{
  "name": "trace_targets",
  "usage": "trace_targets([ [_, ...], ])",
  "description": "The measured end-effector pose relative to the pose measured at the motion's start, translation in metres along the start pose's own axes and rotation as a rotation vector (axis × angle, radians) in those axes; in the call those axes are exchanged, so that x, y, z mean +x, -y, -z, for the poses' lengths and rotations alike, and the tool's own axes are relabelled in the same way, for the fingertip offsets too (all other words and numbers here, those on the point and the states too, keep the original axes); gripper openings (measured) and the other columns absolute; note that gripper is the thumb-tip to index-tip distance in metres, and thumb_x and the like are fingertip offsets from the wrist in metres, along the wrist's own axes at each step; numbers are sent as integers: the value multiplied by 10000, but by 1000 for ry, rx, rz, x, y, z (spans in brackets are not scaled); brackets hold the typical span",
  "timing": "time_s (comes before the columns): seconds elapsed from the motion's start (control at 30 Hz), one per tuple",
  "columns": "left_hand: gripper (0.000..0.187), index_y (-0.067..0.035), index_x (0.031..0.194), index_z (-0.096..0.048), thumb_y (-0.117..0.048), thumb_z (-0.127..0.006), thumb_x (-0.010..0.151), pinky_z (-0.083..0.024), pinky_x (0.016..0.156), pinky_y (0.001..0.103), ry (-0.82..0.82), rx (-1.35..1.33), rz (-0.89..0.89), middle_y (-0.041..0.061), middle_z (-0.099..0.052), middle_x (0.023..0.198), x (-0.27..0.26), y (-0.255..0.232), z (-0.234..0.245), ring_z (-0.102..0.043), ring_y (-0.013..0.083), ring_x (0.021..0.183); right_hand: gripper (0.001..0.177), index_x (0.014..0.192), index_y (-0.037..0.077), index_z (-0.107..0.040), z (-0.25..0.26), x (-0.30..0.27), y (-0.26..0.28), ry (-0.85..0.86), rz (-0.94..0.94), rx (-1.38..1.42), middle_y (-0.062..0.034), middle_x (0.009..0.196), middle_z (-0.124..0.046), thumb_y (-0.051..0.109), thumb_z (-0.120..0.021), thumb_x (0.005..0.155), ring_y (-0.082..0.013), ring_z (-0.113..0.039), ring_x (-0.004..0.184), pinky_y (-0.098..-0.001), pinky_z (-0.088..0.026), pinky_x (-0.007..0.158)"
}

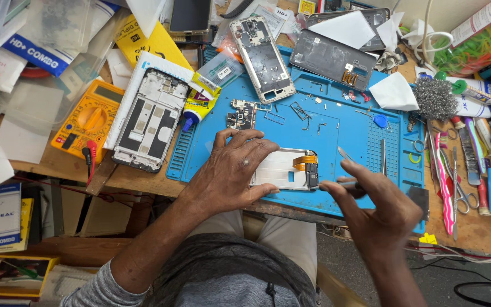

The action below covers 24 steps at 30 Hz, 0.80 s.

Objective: The person repairs a disassembled smartphone on a cluttered workbench. They use tweezers to manipulate small components and ribbon cables, a screwdriver to remove screws, and a tube of adhesive to apply glue to the device's frame. The person also handles a separate phone casing and various loose parts scattered on the blue mat.

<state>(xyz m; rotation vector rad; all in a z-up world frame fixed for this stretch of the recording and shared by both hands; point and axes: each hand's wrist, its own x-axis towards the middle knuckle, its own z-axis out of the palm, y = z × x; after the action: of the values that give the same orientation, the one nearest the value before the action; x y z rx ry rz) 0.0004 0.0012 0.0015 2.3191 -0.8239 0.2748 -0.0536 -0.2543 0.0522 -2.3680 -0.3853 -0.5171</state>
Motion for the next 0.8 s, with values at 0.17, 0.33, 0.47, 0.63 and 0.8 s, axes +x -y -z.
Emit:
trace_targets([
  [0.17,735,-65,1299,-611,-461,-863,733,-284,1119,510,-1,-7,10,110,-654,1268,1,1,-2,-501,284,1334,501,1322,20,-591,6,4,0,159,21,148,-137,1139,-748,20,-709,835,-210,-741,1033,-322,-616,857],
  [0.33,521,-62,1153,-669,-379,-833,772,-363,1059,481,-67,26,-44,133,-645,1276,-3,-4,-4,-526,291,1285,595,1386,80,-589,2,7,3,29,11,-2,-121,1168,-758,86,-819,837,-171,-757,961,-300,-618,817],
  [0.47,335,-42,1176,-716,-245,-757,913,-443,938,421,-11,-20,-20,106,-642,1149,-14,-26,-21,-567,240,1101,595,1389,133,-608,3,6,3,60,-85,-60,-88,1039,-787,90,-833,841,-150,-779,918,-311,-627,772],
  [0.63,303,-43,1166,-728,-190,-726,900,-426,831,414,23,-68,-11,85,-614,1021,-3,-42,-30,-553,235,974,597,1416,120,-576,5,11,-1,95,-39,-6,-96,1108,-781,74,-791,861,-167,-774,954,-333,-633,807],
  [0.8,263,-103,1160,-740,-159,-691,908,-411,803,415,43,-83,-28,77,-580,995,-2,-49,-26,-540,239,952,632,1423,113,-540,-1,6,0,99,-74,-46,-109,1055,-779,97,-804,849,-178,-770,924,-342,-624,741],
])
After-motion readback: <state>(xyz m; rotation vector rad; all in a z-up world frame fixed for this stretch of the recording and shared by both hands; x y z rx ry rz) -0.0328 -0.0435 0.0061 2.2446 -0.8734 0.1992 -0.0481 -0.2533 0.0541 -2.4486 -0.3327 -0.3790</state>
